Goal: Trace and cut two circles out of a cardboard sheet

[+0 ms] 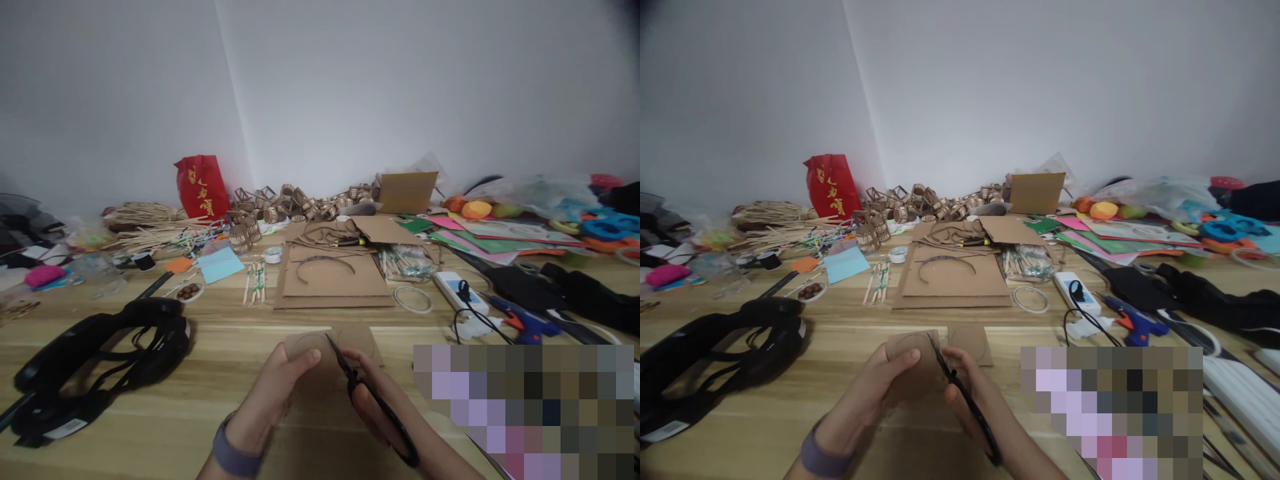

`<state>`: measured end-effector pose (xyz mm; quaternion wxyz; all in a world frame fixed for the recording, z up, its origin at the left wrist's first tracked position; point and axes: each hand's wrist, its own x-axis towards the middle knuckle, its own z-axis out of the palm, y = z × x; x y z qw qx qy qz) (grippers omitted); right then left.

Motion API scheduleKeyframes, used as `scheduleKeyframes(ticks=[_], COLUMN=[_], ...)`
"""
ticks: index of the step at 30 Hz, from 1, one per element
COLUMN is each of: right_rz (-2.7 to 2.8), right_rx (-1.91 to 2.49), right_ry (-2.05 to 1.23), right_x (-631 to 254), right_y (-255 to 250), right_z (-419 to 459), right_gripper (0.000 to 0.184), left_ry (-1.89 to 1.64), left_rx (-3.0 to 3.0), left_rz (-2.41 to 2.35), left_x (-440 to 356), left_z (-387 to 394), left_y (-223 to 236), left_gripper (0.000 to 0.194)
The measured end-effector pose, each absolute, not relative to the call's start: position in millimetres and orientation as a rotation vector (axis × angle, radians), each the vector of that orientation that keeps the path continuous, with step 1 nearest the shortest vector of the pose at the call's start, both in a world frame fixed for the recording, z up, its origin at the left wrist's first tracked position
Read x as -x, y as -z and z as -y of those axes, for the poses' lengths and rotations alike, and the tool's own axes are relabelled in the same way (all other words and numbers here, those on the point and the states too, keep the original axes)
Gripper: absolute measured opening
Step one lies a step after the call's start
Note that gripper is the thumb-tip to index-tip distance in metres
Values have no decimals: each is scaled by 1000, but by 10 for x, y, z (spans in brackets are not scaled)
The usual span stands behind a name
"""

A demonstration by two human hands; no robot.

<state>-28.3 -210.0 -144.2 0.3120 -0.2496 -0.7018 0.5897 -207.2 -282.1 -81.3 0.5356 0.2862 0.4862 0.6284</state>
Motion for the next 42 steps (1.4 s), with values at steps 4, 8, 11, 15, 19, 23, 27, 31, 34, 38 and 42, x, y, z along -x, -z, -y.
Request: scheduleKeyframes(ticks=[4,8,11,15,19,23,27,31,34,38,42], right_rz=[1866,1910,1856,1845,1868,1849,1850,1870,1845,1813,1838], right_rx=[588,623,643,646,646,612,609,617,602,541,554], right_ry=[-1714,-1730,-1710,-1678,-1676,-1632,-1631,-1593,-1604,-1651,-1613], right_x=[264,243,266,284,272,276,292,287,285,291,290], right_y=[1365,1356,1477,1567,1529,1528,1551,1581,1615,1680,1735], right_z=[2111,2095,2077,2056,2053,2073,2078,2063,2061,2059,2047], right_gripper=[95,101,106,101,98,94,93,94,93,89,93], left_ry=[-1450,-1411,-1400,-1392,-1402,-1407,-1425,-1425,-1424,-1406,-1397], left_rx=[-741,-757,-748,-729,-714,-707,-689,-684,-693,-749,-793], left_rz=[-1141,-1155,-1214,-1250,-1214,-1218,-1235,-1220,-1201,-1151,-1152], left_x=[2078,2083,2093,2101,2097,2107,2113,2099,2087,2081,2084], left_z=[2826,2831,2835,2840,2837,2830,2830,2832,2830,2825,2817], left_y=[826,842,850,856,859,882,911,901,876,864,885], left_gripper=[51,52,55,59,58,57,59,58,56,52,51])
